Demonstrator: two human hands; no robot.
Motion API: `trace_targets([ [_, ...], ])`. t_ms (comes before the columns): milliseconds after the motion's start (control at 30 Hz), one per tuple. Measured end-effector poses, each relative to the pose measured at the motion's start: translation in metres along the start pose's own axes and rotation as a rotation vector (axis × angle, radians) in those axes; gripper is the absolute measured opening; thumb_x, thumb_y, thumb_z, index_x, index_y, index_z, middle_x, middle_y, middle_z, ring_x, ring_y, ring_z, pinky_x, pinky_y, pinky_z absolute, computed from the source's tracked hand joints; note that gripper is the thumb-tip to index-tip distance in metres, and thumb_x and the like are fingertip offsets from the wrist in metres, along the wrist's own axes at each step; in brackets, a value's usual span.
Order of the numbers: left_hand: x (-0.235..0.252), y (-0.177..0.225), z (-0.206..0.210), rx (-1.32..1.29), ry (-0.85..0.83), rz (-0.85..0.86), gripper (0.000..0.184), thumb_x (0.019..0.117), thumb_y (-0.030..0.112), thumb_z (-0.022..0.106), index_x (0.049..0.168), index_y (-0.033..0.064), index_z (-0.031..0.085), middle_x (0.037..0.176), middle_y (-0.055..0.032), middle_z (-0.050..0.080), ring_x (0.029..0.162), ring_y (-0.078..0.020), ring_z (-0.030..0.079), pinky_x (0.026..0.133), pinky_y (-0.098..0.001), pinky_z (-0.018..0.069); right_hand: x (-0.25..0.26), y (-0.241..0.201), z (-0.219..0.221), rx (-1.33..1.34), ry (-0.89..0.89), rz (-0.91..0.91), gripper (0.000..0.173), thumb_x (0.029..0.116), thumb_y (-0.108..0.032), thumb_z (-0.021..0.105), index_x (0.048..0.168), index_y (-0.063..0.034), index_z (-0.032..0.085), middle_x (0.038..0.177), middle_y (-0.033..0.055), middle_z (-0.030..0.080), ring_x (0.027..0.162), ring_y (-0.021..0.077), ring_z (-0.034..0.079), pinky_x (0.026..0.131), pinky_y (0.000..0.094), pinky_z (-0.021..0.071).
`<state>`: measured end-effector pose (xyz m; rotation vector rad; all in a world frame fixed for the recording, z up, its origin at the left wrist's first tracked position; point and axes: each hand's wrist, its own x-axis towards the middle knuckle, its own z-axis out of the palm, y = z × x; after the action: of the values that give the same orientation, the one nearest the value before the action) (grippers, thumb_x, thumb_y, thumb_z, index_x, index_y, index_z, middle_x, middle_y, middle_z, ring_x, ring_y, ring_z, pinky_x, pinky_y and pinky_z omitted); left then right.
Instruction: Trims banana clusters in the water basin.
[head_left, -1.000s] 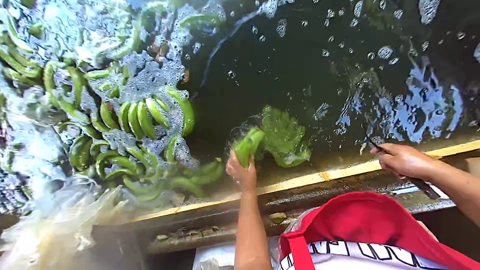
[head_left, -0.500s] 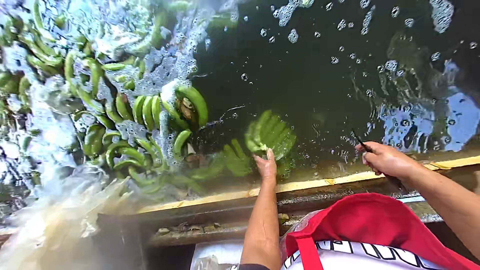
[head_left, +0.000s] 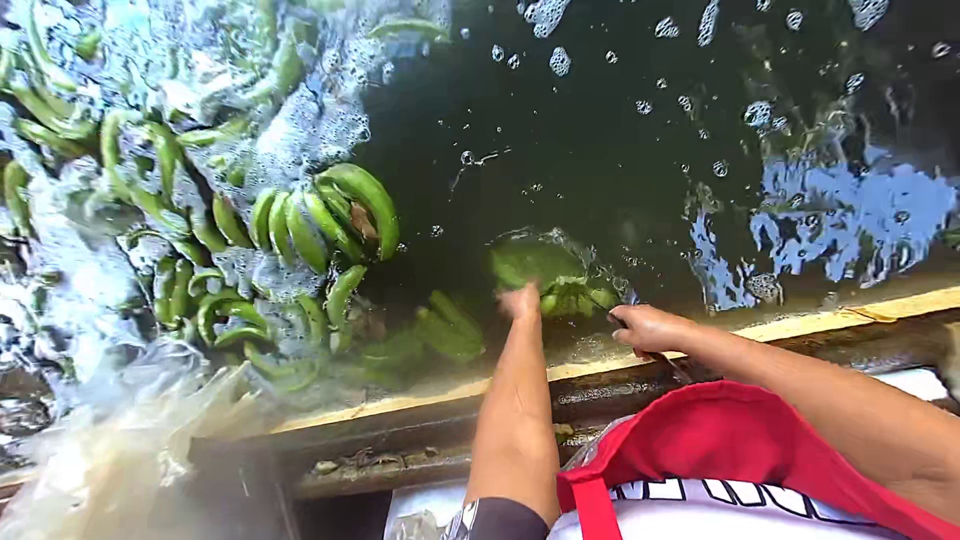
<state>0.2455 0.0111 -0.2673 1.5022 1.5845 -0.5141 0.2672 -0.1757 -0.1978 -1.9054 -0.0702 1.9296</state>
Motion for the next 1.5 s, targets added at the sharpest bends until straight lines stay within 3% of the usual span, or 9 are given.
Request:
trace_targets([
  [100,0.005,-0.014,0.007,-0.045,-0.102,-0.086,0.092,0.0951,0.032,0.073,0.16,0.0002,0.017,0.149,-0.0314,0.045,0.133,-0.0441,0.05,0.105,-0.0591,0.0465,0.001,-0.006,-0.002,0.115,-0.07,0.07,0.042,0.1097,-0.019,0.05,0.145,0.0037,0.044,0.1,0.0176,0.062,0.071,0.0171,0.062,0.074,0.0334,0.0555],
  [267,-0.01,-0.037,0.006,-0.323,-0.281,-0.19,0.051,0.1056,0.039,0.054,0.139,-0.0009,0.051,0.125,-0.0243,0.061,0.107,-0.035,0.061,0.089,-0.0546,0.0518,-0.004,0.003,-0.001,0.253,-0.132,0.107,0.031,0.1086,-0.016,0.051,0.132,0.0044,0.051,0.082,0.0082,0.057,0.058,0.0106,0.057,0.061,0.0265,0.0537],
  [367,-0.018,-0.037,0.008,-0.268,-0.365,-0.305,0.064,0.1045,0.053,0.051,0.143,0.0021,0.047,0.131,-0.0255,0.058,0.113,-0.0384,0.06,0.092,-0.0568,0.0522,-0.02,0.012,-0.005,0.225,-0.103,0.122,0.033,0.1082,-0.017,0.053,0.134,0.003,0.051,0.086,0.0095,0.057,0.06,0.0116,0.057,0.063,0.0281,0.0536],
  [567,-0.052,-0.024,0.024,-0.405,-0.395,-0.342,0.065,0.1031,0.036,0.059,0.154,0.008,0.03,0.139,-0.0265,0.052,0.115,-0.0409,0.059,0.087,-0.0552,0.0546,-0.048,0.031,-0.016,0.18,0.217,0.16,0.041,0.1057,-0.021,0.059,0.138,0.0033,0.051,0.1,0.0202,0.063,0.071,0.0221,0.062,0.073,0.04,0.0552],
  [833,-0.088,-0.009,0.068,-0.433,-0.261,-0.215,0.092,0.0997,0.032,0.069,0.16,0.0083,0.004,0.148,-0.0313,0.041,0.121,-0.0419,0.056,0.089,-0.0524,0.0553,-0.007,0.002,-0.022,0.154,0.572,0.257,0.04,0.1073,-0.012,0.046,0.14,0.0115,0.042,0.13,0.0354,0.059,0.122,0.0501,0.06,0.1,0.0647,0.0475],
  [1000,-0.067,0.007,0.082,-0.449,-0.238,-0.078,0.088,0.0988,0.025,0.07,0.16,0.0069,0.009,0.148,-0.0294,0.045,0.126,-0.0413,0.055,0.093,-0.0578,0.0544,-0.051,0.011,-0.019,0.197,0.37,0.09,0.028,0.1107,-0.01,0.037,0.122,0.0088,0.053,0.097,0.0248,0.059,0.084,0.0346,0.06,0.077,0.0515,0.05],
  [1100,-0.066,0.015,0.082,-0.439,-0.304,-0.052,0.092,0.0995,0.023,0.069,0.161,0.0088,0.002,0.151,-0.0303,0.04,0.127,-0.041,0.055,0.093,-0.0562,0.055,-0.072,0.008,-0.006,0.158,0.213,0.05,0.033,0.1097,-0.006,0.034,0.135,0.0084,0.049,0.11,0.0259,0.061,0.094,0.0333,0.062,0.088,0.049,0.0495],
  [1300,-0.07,0.027,0.066,-0.465,-0.466,-0.122,0.056,0.1045,0.028,0.057,0.152,0.008,0.036,0.13,-0.0226,0.059,0.104,-0.0328,0.064,0.081,-0.0486,0.0568,-0.05,0.029,-0.023,0.209,0.245,0.239,0.035,0.1119,-0.014,0.034,0.138,0.0064,0.048,0.105,0.026,0.06,0.084,0.0326,0.06,0.08,0.0484,0.0505],
  [1500,-0.073,0.02,0.068,-0.545,-0.497,-0.137,0.062,0.1042,0.024,0.058,0.157,0.013,0.027,0.136,-0.0226,0.055,0.108,-0.0327,0.062,0.083,-0.0462,0.0568,-0.046,0.019,-0.029,0.152,0.302,0.203,0.034,0.111,-0.013,0.038,0.135,0.0067,0.05,0.112,0.0289,0.062,0.093,0.0373,0.064,0.086,0.0528,0.0508],
])
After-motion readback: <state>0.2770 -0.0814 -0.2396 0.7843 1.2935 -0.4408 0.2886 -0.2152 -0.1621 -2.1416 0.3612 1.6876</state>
